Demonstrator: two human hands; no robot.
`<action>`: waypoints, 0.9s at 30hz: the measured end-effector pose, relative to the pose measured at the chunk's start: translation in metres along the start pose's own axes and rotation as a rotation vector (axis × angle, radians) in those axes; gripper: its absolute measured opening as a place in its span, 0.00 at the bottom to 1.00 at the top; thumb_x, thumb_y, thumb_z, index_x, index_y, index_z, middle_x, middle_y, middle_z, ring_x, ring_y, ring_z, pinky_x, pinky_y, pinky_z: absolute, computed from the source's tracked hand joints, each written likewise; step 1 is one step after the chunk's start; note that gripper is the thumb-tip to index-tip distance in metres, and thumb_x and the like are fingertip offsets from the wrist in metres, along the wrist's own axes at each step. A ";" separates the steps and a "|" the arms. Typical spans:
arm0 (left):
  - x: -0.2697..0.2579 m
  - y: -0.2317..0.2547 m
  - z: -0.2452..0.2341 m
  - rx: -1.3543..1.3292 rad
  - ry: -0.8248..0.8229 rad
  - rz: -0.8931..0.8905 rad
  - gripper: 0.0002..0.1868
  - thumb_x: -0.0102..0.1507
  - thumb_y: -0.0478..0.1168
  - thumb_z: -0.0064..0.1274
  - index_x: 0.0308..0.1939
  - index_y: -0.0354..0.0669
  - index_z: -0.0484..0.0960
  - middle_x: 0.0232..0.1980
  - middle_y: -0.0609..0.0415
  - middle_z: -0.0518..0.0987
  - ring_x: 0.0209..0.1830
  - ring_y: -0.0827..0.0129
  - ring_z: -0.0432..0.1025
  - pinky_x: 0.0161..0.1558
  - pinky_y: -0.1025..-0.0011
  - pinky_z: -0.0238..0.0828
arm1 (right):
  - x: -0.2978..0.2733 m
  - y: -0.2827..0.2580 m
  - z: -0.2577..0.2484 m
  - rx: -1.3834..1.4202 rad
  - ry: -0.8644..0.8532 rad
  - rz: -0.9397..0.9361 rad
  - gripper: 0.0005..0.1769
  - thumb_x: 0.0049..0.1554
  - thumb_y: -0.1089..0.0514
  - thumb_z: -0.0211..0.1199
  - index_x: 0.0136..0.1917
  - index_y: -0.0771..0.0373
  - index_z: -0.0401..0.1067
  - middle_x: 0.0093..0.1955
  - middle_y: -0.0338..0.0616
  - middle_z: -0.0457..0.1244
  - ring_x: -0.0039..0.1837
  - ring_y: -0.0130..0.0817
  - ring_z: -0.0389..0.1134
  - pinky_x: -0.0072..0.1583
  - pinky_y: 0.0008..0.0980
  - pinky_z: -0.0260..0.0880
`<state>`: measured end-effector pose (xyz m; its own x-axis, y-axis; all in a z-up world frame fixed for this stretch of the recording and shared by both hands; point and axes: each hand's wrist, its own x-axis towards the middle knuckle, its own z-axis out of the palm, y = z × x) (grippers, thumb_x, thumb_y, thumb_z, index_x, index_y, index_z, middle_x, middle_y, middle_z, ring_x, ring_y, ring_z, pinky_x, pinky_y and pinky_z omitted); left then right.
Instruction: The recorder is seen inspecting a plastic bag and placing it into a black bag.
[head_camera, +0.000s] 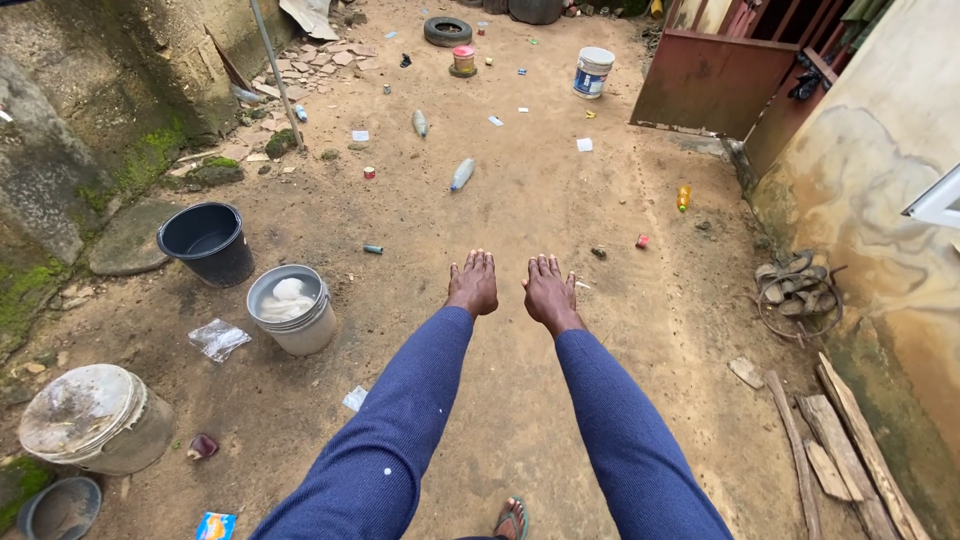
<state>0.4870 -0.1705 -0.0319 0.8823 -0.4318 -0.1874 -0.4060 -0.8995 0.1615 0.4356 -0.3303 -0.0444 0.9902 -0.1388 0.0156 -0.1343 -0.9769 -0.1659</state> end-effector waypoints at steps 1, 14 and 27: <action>0.009 0.003 0.000 -0.004 0.002 -0.005 0.45 0.62 0.33 0.41 0.81 0.37 0.40 0.86 0.46 0.40 0.86 0.58 0.35 0.80 0.47 0.35 | 0.008 0.006 -0.001 -0.003 0.000 -0.006 0.33 0.68 0.46 0.42 0.81 0.61 0.48 0.86 0.47 0.40 0.86 0.47 0.36 0.78 0.67 0.39; 0.104 0.064 -0.022 -0.028 0.033 -0.022 0.44 0.63 0.32 0.41 0.81 0.38 0.40 0.86 0.46 0.40 0.86 0.59 0.35 0.79 0.47 0.36 | 0.098 0.084 -0.030 -0.024 -0.004 -0.055 0.32 0.68 0.47 0.41 0.81 0.59 0.49 0.86 0.46 0.41 0.86 0.45 0.36 0.78 0.64 0.39; 0.169 0.087 -0.023 -0.054 0.058 0.019 0.44 0.63 0.33 0.42 0.81 0.37 0.41 0.86 0.45 0.41 0.86 0.58 0.36 0.80 0.46 0.37 | 0.153 0.122 -0.023 -0.055 0.011 -0.067 0.30 0.68 0.50 0.39 0.82 0.57 0.49 0.85 0.45 0.42 0.86 0.45 0.37 0.79 0.62 0.39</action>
<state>0.6068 -0.3200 -0.0271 0.8874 -0.4429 -0.1281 -0.4106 -0.8856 0.2171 0.5700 -0.4739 -0.0399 0.9966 -0.0746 0.0355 -0.0704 -0.9915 -0.1097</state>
